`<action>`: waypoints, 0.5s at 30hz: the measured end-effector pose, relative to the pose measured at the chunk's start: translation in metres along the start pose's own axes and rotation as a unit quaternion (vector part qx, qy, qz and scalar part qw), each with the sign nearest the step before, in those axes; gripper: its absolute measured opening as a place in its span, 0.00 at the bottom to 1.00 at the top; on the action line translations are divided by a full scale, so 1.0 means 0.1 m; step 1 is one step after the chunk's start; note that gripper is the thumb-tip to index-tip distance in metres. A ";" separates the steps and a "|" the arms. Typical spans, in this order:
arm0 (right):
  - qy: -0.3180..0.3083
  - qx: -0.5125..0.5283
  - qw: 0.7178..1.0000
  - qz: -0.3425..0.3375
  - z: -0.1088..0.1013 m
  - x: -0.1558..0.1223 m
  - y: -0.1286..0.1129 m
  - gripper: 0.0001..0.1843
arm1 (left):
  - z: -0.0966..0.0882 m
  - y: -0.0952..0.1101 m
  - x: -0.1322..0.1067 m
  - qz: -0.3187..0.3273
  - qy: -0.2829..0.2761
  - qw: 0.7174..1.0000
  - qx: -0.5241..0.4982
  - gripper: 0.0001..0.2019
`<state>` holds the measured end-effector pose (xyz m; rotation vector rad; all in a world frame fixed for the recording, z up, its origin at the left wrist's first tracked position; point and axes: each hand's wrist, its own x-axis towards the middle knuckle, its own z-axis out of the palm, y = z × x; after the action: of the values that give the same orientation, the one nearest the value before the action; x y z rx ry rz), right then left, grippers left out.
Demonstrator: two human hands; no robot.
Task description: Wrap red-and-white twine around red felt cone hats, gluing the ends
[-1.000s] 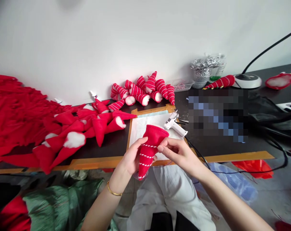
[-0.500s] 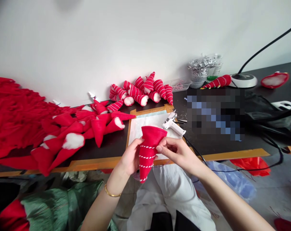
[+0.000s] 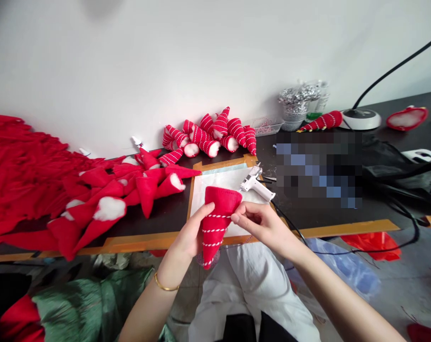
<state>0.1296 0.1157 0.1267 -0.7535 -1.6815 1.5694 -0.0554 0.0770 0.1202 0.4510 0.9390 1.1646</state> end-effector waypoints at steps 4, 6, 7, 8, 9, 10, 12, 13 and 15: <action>0.001 0.004 1.000 0.005 0.00 0.01 -0.03 0.21 | -0.02 -0.03 0.02 -0.094 0.018 0.994 -0.051 0.11; 0.003 0.007 1.000 0.004 0.01 0.01 -0.04 0.21 | -0.03 -0.04 0.04 -0.094 0.005 0.993 -0.074 0.10; 0.003 0.008 1.000 0.004 0.01 0.01 -0.05 0.21 | -0.03 -0.04 0.05 -0.089 0.001 0.993 -0.082 0.09; 0.004 0.010 1.000 0.003 0.00 0.01 -0.05 0.21 | -0.03 -0.04 0.06 -0.085 0.000 0.993 -0.085 0.09; 0.004 0.011 1.000 0.002 0.00 0.02 -0.05 0.22 | -0.03 -0.03 0.06 -0.085 0.000 0.993 -0.085 0.09; 0.006 0.010 1.000 0.001 -0.01 0.02 -0.05 0.22 | -0.04 -0.02 0.06 -0.090 -0.001 0.993 -0.082 0.10; 0.014 0.010 1.000 0.000 -0.02 0.02 -0.05 0.22 | -0.04 0.00 0.06 -0.104 -0.002 0.992 -0.075 0.12; 0.017 0.010 1.000 -0.001 -0.02 0.02 -0.04 0.22 | -0.04 0.01 0.06 -0.108 -0.003 0.991 -0.074 0.13; 0.016 0.011 1.000 -0.003 -0.02 0.02 -0.03 0.22 | -0.04 0.01 0.07 -0.101 -0.005 0.992 -0.079 0.11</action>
<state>0.1297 0.1182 0.1302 -0.7570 -1.6388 1.5610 -0.0587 0.0833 0.1163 0.2279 0.8554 1.0423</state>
